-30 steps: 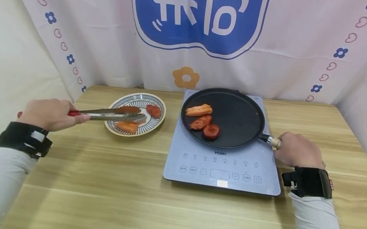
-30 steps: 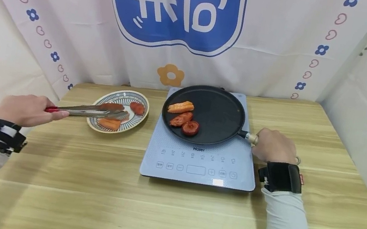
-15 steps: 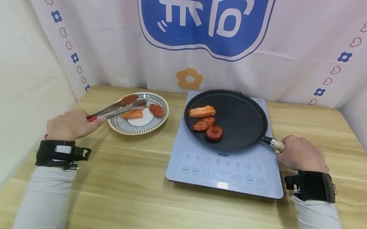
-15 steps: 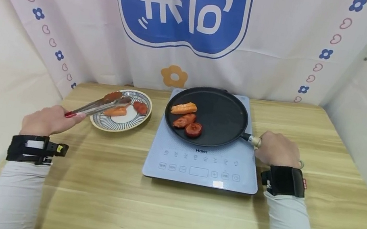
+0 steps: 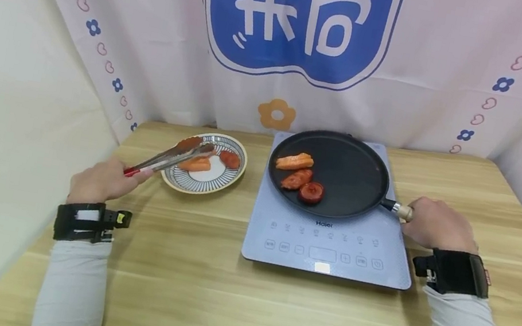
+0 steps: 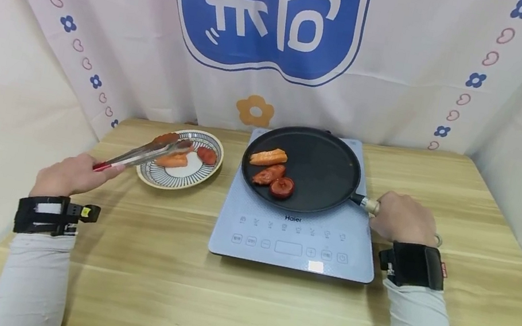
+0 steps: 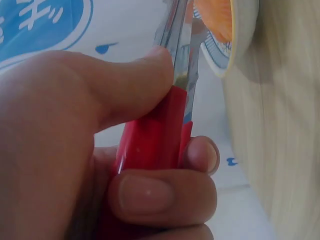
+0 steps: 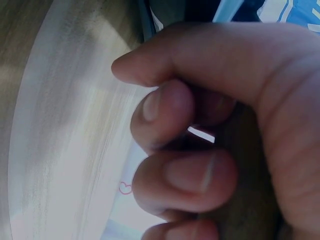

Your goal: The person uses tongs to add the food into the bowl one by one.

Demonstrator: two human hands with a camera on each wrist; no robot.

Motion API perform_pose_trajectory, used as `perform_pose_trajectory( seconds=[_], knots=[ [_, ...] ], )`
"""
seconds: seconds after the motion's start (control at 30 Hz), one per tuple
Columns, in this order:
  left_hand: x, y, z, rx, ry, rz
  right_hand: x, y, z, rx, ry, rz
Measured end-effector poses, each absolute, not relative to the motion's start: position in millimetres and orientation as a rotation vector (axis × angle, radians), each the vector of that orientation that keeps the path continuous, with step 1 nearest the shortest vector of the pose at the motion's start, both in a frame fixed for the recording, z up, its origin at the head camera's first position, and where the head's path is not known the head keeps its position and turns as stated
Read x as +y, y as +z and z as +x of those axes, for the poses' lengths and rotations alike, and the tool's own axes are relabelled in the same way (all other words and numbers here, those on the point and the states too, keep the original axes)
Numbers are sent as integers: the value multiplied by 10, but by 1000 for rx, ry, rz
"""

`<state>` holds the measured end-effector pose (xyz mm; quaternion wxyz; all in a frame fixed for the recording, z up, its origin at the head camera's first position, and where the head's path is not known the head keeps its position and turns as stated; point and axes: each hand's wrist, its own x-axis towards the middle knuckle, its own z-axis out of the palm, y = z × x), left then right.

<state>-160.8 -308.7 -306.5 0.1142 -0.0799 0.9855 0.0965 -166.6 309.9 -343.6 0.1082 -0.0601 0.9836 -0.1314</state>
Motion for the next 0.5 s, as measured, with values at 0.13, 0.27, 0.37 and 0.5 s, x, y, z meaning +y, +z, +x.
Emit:
perform_pose_trajectory(
  seconds=[0.13, 0.27, 0.37, 0.5],
  knots=[
    [-3159, -3109, -1588, 2902, 286, -224, 3122, -3432, -1660, 2898, -374, -180],
    [-3159, -3081, -1557, 2960, 242, -218, 3123, -3425, -1660, 2897, -369, -184],
    [-3163, -3078, -1561, 3000, 205, -201, 3116, -3431, -1663, 2889, -371, -186],
    [-3203, -3076, -1580, 3007, 199, -146, 3101, -3439, -1672, 2886, -377, -185]
  ],
)
